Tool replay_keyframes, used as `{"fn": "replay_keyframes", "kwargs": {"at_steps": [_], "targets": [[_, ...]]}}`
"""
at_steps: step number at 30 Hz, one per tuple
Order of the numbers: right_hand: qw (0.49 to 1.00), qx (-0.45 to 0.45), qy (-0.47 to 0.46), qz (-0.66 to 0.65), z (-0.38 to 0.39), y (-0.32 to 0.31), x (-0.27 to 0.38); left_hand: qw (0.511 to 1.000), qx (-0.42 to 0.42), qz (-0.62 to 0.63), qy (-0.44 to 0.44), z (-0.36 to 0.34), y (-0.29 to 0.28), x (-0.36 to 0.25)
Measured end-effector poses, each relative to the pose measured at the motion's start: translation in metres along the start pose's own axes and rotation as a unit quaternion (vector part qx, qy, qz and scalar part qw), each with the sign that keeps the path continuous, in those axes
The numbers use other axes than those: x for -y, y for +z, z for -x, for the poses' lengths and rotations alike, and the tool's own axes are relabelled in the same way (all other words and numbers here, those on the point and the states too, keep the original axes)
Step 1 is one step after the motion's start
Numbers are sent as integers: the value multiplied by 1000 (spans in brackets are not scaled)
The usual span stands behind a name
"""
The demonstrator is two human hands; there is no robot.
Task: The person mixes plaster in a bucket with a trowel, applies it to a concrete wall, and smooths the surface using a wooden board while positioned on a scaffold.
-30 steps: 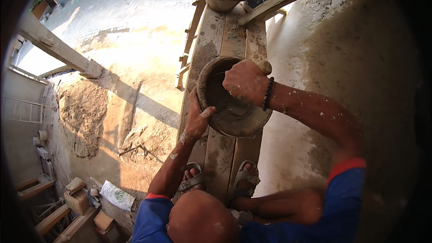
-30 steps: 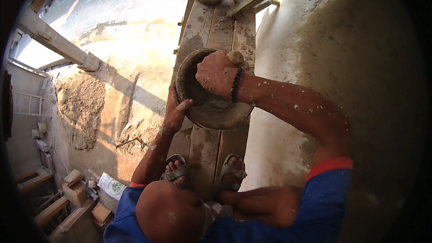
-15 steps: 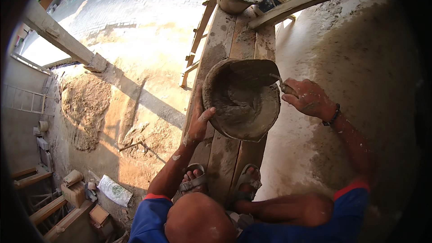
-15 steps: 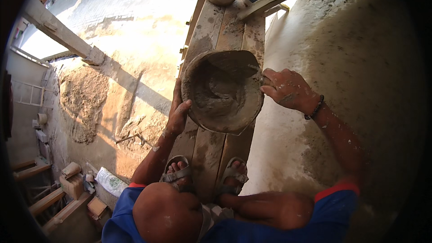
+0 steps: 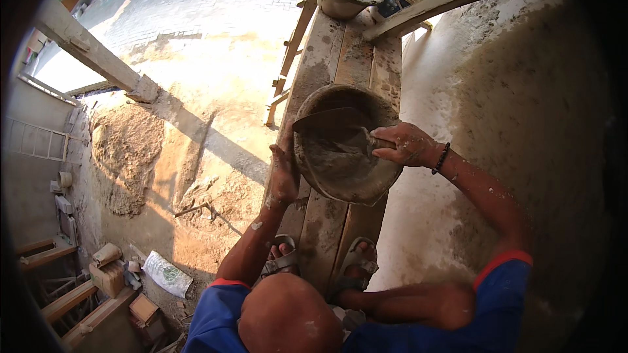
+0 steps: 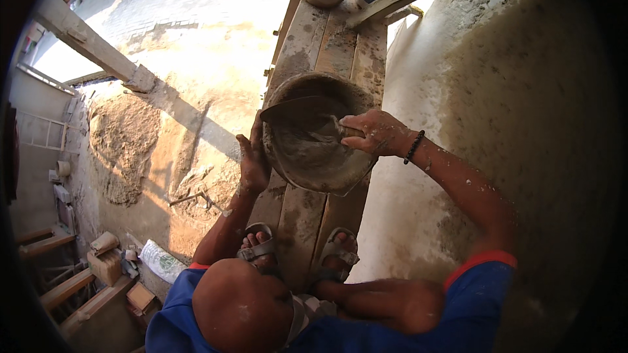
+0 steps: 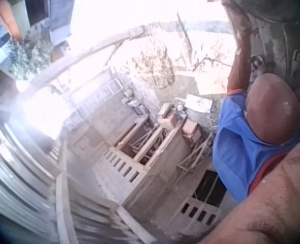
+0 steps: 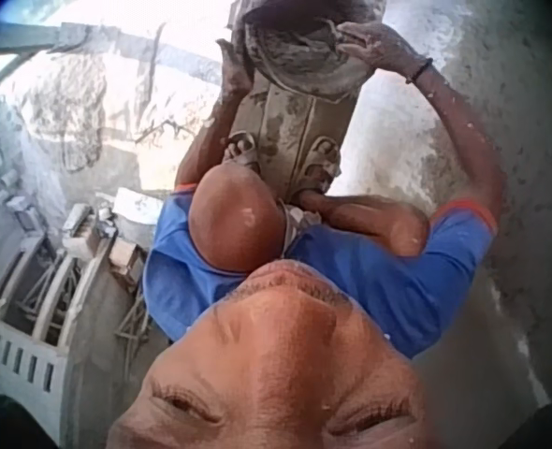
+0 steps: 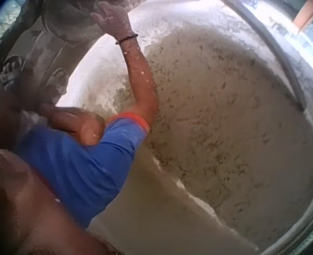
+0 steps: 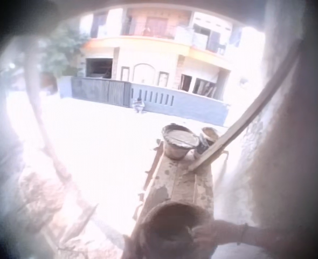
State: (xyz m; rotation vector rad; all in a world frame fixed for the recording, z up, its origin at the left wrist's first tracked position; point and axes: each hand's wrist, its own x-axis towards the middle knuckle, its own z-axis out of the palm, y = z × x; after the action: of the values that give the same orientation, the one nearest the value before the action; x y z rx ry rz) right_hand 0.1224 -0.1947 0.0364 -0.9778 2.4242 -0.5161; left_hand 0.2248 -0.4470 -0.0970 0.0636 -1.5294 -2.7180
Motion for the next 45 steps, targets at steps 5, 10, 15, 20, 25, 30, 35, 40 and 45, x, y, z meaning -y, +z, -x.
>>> {"fn": "replay_keyframes", "kwargs": {"at_steps": [5,10,15,20,25,30,35,40,45], "targets": [[949,72,-27,305,39,-45,22,995,4,-101,10,4,4,-3],[918,-39,48,392,13,-78,21,979,24,-172,107,-4,-4,5],[908,-17,-19,419,-72,-50,56,958,8,-268,103,-4,0,-9],[883,113,-73,450,-50,-6,113,959,6,-261,106,-4,-2,-15],[867,151,-62,472,20,2,99,982,-48,-168,66,9,-1,-10],[876,16,-31,481,12,-64,85,990,-66,-121,32,7,-13,3],[886,22,38,462,-40,-67,45,994,-82,56,-51,-12,21,-8],[888,85,94,442,-23,-31,58,987,-139,81,-11,-13,34,-3],[856,223,124,450,-24,-9,65,981,-167,101,-17,-10,37,-3]]}}
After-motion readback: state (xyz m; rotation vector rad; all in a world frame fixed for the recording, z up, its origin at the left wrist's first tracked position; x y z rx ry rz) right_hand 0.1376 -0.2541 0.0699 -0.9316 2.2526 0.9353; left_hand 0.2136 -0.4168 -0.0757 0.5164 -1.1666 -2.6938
